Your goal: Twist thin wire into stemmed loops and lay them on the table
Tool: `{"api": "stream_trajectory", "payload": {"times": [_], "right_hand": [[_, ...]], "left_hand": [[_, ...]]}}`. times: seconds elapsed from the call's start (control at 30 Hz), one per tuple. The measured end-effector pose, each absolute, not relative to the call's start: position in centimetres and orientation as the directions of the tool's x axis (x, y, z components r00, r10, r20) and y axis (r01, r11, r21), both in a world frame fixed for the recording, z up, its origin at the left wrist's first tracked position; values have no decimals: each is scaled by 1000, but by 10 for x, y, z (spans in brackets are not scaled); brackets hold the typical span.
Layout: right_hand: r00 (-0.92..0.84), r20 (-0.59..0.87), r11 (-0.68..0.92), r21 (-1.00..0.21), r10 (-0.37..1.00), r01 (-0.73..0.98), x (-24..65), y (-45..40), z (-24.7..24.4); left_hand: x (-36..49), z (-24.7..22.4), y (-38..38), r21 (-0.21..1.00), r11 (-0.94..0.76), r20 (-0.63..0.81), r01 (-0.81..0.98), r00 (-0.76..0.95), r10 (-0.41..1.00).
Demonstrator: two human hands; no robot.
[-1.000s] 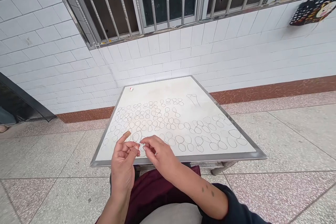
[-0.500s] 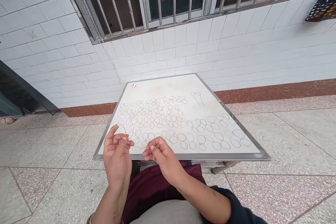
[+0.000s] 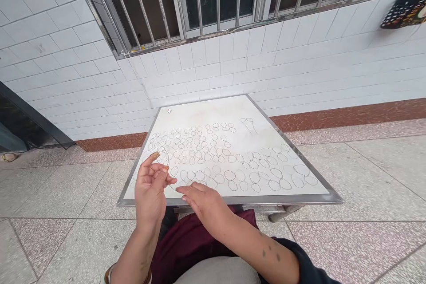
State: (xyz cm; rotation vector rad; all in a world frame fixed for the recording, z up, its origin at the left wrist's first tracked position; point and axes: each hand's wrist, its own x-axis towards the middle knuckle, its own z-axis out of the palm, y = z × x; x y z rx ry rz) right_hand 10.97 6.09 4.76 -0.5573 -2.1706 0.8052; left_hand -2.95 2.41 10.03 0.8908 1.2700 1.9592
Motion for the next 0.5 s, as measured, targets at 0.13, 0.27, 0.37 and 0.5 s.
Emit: {"api": "stream_trajectory", "payload": {"times": [0.13, 0.27, 0.37, 0.5], "right_hand": [[-587, 616, 841, -480, 524, 247, 102, 60, 46], [-623, 637, 891, -299, 454, 343, 95, 62, 49], [-648, 611, 887, -247, 456, 391, 91, 62, 45], [-631, 569, 836, -212, 527, 507, 87, 58, 31]], "left_hand": [[-30, 99, 29, 940, -322, 201, -113, -579, 790], [-26, 98, 31, 942, -314, 183, -118, -606, 774], [-24, 97, 31, 932, -334, 178, -139, -628, 757], [-24, 95, 30, 899, -390, 159, -196, -686, 710]]}}
